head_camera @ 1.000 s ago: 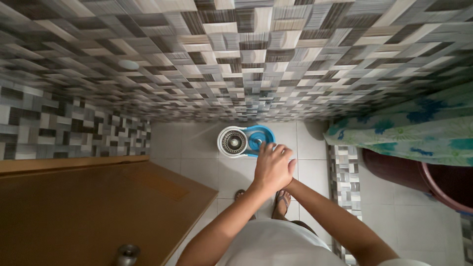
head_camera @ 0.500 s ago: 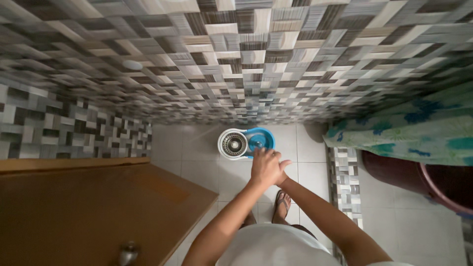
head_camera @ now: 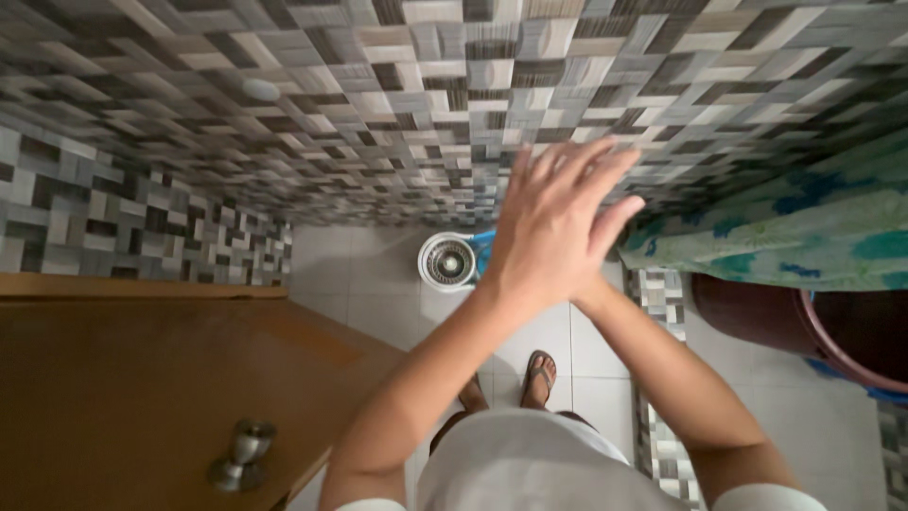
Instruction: The person dips a mop into a bucket of water, wrings it out using the bucket's spinner mechanism by hand, and then carries the mop and bucket into a dining area.
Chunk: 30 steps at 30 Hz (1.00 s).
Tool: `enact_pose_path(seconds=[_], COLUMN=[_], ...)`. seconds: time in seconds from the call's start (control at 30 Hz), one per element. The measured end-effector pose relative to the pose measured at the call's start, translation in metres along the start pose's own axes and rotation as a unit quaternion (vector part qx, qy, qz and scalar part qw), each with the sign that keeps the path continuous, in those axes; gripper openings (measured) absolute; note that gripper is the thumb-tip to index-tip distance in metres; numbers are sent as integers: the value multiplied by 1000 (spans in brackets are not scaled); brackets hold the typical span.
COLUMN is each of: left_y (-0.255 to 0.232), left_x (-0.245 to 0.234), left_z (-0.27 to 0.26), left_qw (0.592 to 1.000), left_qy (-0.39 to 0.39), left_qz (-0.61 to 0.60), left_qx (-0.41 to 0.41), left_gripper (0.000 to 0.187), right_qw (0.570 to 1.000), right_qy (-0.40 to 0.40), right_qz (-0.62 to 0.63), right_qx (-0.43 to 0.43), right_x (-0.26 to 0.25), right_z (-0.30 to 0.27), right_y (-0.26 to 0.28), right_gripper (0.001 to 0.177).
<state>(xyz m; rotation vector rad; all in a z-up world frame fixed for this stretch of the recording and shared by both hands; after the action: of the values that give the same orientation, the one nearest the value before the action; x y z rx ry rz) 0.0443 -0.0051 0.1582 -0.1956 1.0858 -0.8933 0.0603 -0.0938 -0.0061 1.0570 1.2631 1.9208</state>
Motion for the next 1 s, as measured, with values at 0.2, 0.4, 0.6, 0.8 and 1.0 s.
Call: enact_pose_path(seconds=[0.2,0.4,0.6,0.8,1.0], left_y=[14,20,28,43,63], left_x=[15,27,41,63,84], left_z=[1,-27,-39,-50,-59], left_qw=[995,997,995,994,994], left_qy=[74,61,71,90,93], left_qz=[-25,-48,-51,-36,-13], left_qx=[-66,-27,-39,-50,-54], left_gripper=[26,25,24,21,18], right_qw=[929,940,915,894,927], right_qy=[-31,-90,-135,-189,-121], right_qz=[359,324,350,376,346], right_qx=[-87,-49,-150,-151,-82], right_x=[-11,-16,-1,1,-30], right_z=[0,-42,-46,-56,-73], right_y=[-64,-114,-119,-133,-196], right_gripper=[56,56,41,44,44])
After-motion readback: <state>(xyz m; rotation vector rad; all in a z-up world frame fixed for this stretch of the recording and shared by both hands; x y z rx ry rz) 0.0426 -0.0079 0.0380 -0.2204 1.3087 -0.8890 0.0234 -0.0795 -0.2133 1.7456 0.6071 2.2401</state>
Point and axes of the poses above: each hand's wrist, its own z-axis towards the middle knuckle, its own x-axis out of the palm, y = z × x, the point moved 4 cm from there along z, towards the middle knuckle, and after that the axes turned 5 degrees about y, right-handed, at the moved point
